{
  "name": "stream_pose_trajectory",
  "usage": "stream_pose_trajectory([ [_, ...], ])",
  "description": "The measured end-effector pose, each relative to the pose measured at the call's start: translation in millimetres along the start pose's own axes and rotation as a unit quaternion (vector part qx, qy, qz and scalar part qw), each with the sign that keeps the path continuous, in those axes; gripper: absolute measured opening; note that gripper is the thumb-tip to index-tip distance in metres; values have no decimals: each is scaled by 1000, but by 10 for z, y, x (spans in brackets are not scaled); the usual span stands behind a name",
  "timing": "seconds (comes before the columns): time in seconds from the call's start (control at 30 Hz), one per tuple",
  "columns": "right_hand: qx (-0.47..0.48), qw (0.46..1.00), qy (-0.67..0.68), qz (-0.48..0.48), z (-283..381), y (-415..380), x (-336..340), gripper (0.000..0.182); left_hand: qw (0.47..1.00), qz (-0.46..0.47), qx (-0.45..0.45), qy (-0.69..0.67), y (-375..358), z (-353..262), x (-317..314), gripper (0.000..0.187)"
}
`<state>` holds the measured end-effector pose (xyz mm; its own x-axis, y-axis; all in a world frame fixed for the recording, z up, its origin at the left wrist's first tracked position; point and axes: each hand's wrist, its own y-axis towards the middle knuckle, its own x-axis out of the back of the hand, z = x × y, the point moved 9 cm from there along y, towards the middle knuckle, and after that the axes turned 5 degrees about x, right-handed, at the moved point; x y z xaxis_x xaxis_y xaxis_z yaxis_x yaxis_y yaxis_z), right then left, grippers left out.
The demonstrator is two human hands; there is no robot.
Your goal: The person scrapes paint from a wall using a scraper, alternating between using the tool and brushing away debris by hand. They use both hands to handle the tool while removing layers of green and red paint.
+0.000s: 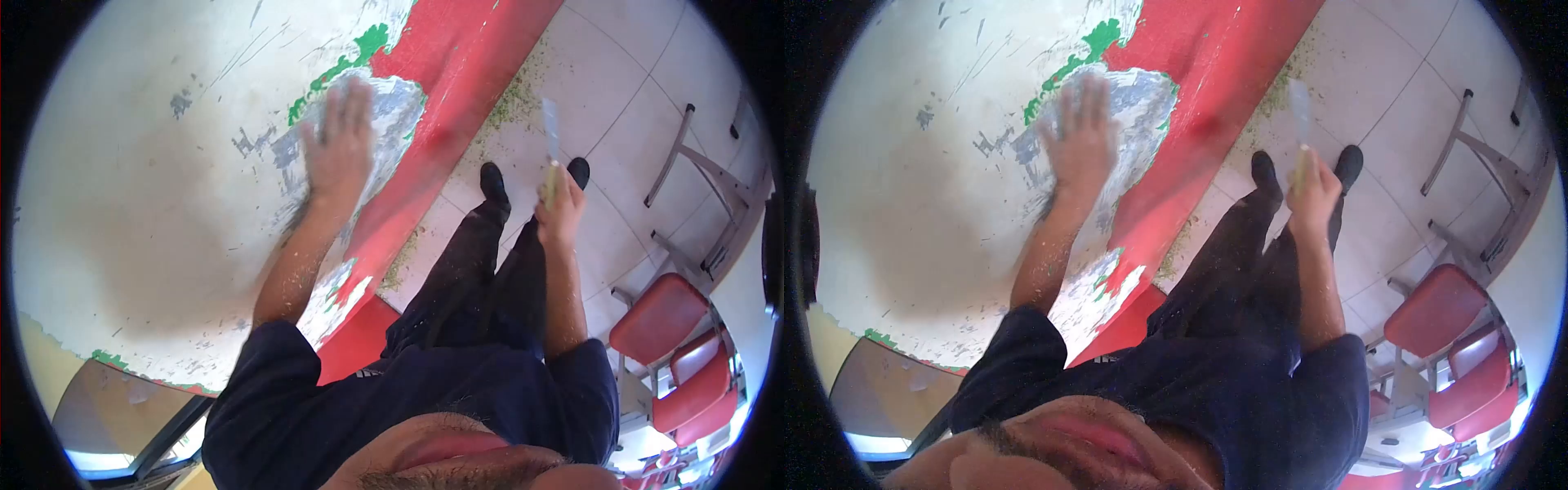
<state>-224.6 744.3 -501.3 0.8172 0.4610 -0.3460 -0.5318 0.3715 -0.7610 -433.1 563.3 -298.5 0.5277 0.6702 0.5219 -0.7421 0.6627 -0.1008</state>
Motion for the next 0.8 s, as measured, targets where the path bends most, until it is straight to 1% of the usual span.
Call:
stream_pose_trajectory([
  [0.07, 27, 999, -6, -20, 125, 69, 406, 28, 981, 60, -178, -42, -63, -608, -306, 74],
  [0.1, 29, 999, -17, -34, 173, 68, 579, 28, 961, 104, -244, -74, -74, -812, -411, 69],
  [0.17, 33, 997, -37, -64, 277, 71, 900, 28, 899, 189, -370, -138, -157, -1140, -524, 59],
  [0.2, 27, 996, -34, -76, 265, 79, 1054, 28, 907, 165, -320, -217, -41, -1090, -415, 63],
  [0.27, 10, 994, -32, -100, 214, 97, 1353, 29, 960, 84, -207, -167, 214, -614, -333, 59],
  [0.3, 12, 994, -31, -105, 222, 101, 1440, 28, 946, 102, -149, -269, 323, -202, -267, 55],
  [0.33, 15, 993, -26, -111, 225, 102, 1502, 28, 957, 148, -82, -236, 382, 150, -103, 57],
  [0.37, 17, 993, -20, -118, 219, 93, 1550, 28, 990, 43, -17, -134, 504, 479, 374, 59],
  [0.4, 16, 993, -11, -118, 193, 93, 1571, 27, 996, -67, 48, -28, 561, 707, 764, 62],
  [0.5, 17, 994, 3, -105, 202, 137, 1485, 27, 979, -108, 168, 30, 481, 804, 658, 68],
  [0.53, 18, 995, 1, -97, 254, 135, 1385, 27, 993, -7, 119, 11, 498, 540, 393, 72],
  [0.6, 25, 996, -1, -83, 340, 86, 1218, 27, 997, 53, -35, -39, 481, -99, -21, 78],
  [0.67, 46, 997, 2, -68, 464, 74, 1099, 27, 983, 23, -159, 87, 422, -673, -189, 76],
  [0.77, 88, 995, -3, -47, 641, 8, 1082, 28, 934, 20, -317, 165, 80, -1323, -694, 73],
  [0.8, 95, 994, -16, -51, 695, -35, 1123, 29, 922, 41, -350, 160, -85, -1456, -823, 72],
])
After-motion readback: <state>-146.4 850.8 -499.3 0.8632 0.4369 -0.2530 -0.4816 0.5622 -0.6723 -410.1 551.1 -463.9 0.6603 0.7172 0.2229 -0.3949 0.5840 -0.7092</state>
